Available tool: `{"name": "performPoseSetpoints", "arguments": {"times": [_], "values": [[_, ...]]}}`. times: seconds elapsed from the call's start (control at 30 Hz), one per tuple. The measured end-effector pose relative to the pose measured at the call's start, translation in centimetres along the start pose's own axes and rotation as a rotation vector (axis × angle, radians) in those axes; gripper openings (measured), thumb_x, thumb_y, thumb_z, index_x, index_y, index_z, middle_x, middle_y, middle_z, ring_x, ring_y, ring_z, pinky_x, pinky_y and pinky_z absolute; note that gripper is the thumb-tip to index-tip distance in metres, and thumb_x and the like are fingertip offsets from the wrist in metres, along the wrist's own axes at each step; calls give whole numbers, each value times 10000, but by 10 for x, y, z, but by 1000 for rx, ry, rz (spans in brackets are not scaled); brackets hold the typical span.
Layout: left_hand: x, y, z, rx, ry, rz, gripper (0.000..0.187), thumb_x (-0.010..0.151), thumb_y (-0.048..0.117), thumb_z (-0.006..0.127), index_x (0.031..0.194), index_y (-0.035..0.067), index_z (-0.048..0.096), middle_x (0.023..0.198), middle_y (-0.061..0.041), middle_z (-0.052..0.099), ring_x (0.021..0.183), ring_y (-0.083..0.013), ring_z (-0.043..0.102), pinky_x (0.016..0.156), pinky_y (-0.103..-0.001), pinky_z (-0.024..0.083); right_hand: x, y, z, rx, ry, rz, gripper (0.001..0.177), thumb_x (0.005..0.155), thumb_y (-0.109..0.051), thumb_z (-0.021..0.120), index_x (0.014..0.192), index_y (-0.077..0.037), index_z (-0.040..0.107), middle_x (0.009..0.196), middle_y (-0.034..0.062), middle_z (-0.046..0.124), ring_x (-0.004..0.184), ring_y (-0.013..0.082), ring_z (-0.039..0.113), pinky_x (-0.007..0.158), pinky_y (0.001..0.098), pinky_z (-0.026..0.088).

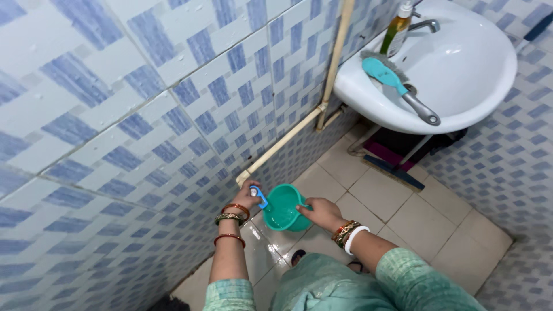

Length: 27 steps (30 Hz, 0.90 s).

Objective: The person scrubs a tiled wall with a brush, then fills a green cup with water from a tap and pours it onto the wall to rinse the area. The person repeats the filling and pouring process several times.

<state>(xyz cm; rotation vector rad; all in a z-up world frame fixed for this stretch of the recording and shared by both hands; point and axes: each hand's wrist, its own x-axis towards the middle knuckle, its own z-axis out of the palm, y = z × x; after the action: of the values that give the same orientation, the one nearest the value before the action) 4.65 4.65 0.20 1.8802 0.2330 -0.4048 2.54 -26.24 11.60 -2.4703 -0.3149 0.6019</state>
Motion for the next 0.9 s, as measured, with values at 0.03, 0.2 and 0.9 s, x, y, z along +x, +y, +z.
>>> {"name": "performPoseSetpoints", "arguments": {"times": [0.03,0.2,0.9], "values": [[-4,5,-3,70,-8,-25,623,746,80,721,1329,174,523,1230,-100,629,1121,-258,633,965,-395,520,-1,4,-3,13,2,7,540,883,-602,585,1049,-121,769,911,123,762,907,316,719,794,435,548],[-9,35,-25,251,-119,-84,633,754,273,802,1331,150,573,1297,-106,650,1215,-247,599,1038,-377,467,-15,33,-17,88,96,67,525,876,-605,601,1028,-131,770,876,113,766,865,301,729,768,426,550],[78,276,365,-524,-535,97,646,805,125,679,1437,40,577,1376,-125,641,1266,-249,585,1069,-374,442,-179,263,-246,439,799,92,458,968,-426,625,736,-33,663,581,89,576,517,120,518,513,340,429]]}}
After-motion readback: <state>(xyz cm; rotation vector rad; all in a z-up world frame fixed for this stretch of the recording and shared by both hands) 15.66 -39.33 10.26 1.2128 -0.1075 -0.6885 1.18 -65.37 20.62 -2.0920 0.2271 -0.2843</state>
